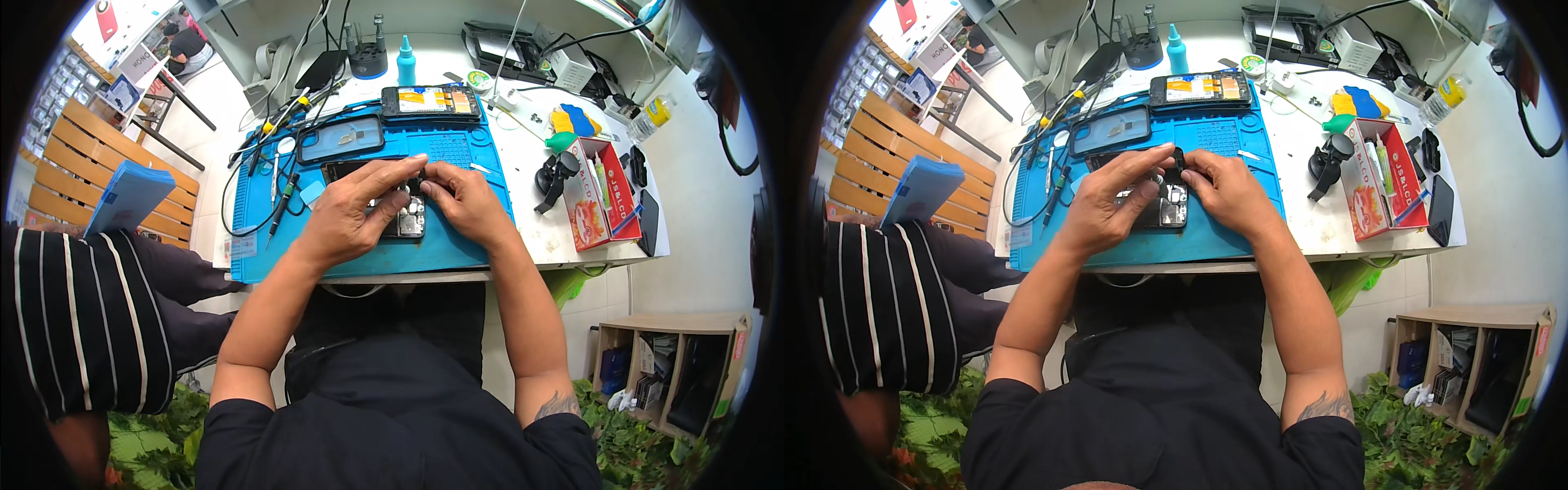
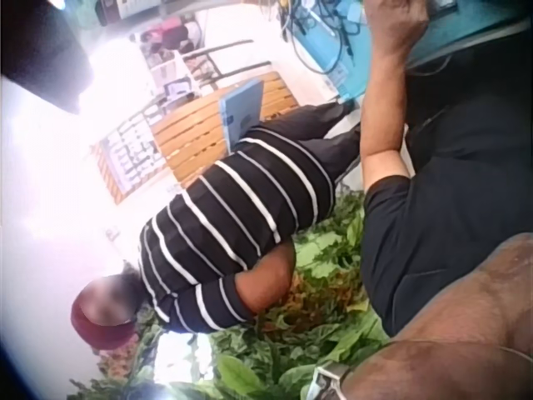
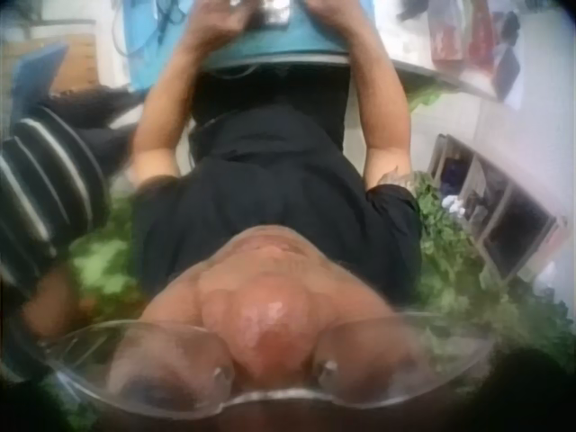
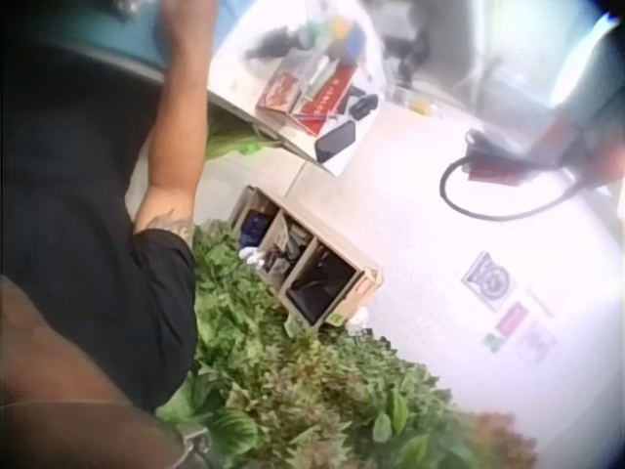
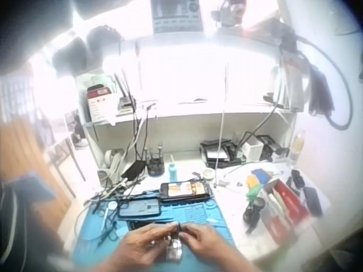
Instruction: The person disassembles a mobile phone by removing the screen, then opens a drawer to look for parts before using a tool to work on the internal components.
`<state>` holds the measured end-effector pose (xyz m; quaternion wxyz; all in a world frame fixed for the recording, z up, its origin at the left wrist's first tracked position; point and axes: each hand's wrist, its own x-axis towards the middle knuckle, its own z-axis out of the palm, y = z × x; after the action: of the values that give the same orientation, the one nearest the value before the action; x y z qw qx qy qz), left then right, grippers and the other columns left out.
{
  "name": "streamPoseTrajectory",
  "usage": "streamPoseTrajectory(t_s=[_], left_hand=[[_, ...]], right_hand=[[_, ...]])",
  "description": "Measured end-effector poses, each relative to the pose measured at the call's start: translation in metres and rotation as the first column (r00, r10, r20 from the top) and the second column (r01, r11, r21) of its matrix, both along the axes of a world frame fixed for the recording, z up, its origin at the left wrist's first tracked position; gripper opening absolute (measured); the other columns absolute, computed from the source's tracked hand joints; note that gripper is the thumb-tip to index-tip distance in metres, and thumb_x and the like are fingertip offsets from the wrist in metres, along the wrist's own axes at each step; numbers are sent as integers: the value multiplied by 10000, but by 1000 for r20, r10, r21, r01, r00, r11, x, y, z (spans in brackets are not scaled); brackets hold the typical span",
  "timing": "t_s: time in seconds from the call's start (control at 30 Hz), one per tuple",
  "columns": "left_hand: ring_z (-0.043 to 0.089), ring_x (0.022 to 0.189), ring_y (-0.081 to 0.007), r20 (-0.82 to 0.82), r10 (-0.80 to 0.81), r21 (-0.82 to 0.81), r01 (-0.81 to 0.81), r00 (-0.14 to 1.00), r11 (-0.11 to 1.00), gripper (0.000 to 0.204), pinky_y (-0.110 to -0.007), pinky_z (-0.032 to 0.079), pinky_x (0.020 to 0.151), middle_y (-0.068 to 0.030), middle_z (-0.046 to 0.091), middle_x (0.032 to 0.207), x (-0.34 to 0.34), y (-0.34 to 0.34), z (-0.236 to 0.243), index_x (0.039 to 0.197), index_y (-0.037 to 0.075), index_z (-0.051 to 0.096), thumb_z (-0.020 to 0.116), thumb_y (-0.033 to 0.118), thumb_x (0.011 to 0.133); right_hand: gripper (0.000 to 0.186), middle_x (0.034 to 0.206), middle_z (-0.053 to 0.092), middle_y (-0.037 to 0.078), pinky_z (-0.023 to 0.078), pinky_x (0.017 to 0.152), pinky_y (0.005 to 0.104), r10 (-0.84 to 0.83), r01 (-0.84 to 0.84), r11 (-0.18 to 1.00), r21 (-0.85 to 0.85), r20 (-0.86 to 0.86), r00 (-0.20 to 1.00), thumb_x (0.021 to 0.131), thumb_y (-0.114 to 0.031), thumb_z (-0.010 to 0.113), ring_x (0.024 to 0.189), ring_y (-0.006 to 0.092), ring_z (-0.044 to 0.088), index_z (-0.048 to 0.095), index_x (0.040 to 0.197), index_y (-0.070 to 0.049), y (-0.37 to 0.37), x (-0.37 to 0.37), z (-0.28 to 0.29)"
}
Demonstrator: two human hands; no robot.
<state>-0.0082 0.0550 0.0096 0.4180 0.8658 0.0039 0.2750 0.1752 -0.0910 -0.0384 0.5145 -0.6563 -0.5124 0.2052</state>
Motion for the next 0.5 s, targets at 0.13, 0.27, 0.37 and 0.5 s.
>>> streamPoseTrajectory(t_s=[0.13,0.27,0.37,0.5], left_hand=[[746,1117,-242,-127,38,100,-26,991,995,501,-359,600,951,-111,766,1225,-5,7,9,1489,118,719,740,-11,1006],[746,1058,-233,44,-17,136,11,999,991,499,-348,598,918,-99,766,1195,2,6,6,1459,122,744,755,-22,981],[746,1046,-229,-88,17,189,0,996,982,514,-351,611,915,-104,757,1194,-1,9,10,1443,121,755,776,-30,952],[747,1017,-217,18,-9,189,5,1000,982,538,-340,617,889,-109,756,1188,2,8,8,1442,119,755,794,-37,929]], right_hand=[[200,953,784,201,554,751,377,-10,10,1000,-16,14,1000,1047,-84,704,786,265,726,738,1213,23,0,-1,2],[204,953,785,201,553,747,383,-4,5,999,46,-4,1000,1045,-91,705,781,275,727,738,1216,15,4,3,-10],[206,956,785,203,551,740,384,-5,5,999,53,-1,1000,1040,-92,709,777,283,728,739,1216,9,3,3,-12],[204,955,784,208,553,740,387,-5,5,999,45,12,1000,1037,-92,707,782,290,733,738,1211,11,4,2,-11]])
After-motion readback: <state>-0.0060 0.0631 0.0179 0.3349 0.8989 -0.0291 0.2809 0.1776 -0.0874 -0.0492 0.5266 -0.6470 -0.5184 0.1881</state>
